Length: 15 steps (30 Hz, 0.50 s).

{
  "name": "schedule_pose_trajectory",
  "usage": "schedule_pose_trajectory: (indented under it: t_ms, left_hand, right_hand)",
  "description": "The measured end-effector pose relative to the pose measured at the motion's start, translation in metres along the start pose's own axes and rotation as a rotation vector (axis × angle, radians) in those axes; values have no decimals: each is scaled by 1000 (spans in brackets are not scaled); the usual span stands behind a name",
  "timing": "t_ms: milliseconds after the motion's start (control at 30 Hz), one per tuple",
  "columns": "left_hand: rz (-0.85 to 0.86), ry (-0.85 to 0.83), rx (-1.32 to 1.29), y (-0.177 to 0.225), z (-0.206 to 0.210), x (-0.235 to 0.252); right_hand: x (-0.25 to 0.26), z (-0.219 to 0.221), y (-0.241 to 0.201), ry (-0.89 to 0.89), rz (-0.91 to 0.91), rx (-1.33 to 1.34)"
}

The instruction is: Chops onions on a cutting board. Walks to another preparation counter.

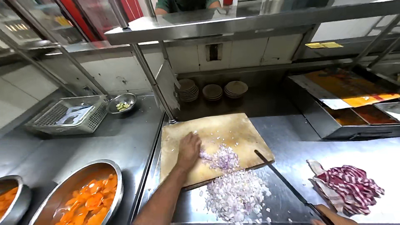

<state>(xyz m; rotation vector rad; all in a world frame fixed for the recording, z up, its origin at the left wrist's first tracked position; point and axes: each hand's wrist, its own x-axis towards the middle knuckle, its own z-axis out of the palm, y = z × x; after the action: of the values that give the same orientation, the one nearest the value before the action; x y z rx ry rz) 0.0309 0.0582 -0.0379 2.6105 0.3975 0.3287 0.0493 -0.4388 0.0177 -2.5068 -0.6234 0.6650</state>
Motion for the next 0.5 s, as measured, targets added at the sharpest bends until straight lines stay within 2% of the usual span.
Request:
schedule_pose_trajectory:
  t_ms: [33, 100, 167, 300, 500]
  left_hand:
    - [-60, 8, 8, -3, 3, 4]
    - [-46, -22, 6, 11, 13, 8]
    - [99, -71, -72, 39, 30, 6]
    - [423, -276, -185, 87, 57, -10]
    - [749, -417, -189, 105, 64, -48]
  right_hand:
    - [4, 14, 11, 26, 27, 76]
    - [12, 38, 24, 78, 86, 238]
    - [19, 53, 28, 145, 131, 416]
    - [29, 62, 27, 239, 134, 753]
    - [38, 66, 38, 247, 118, 919]
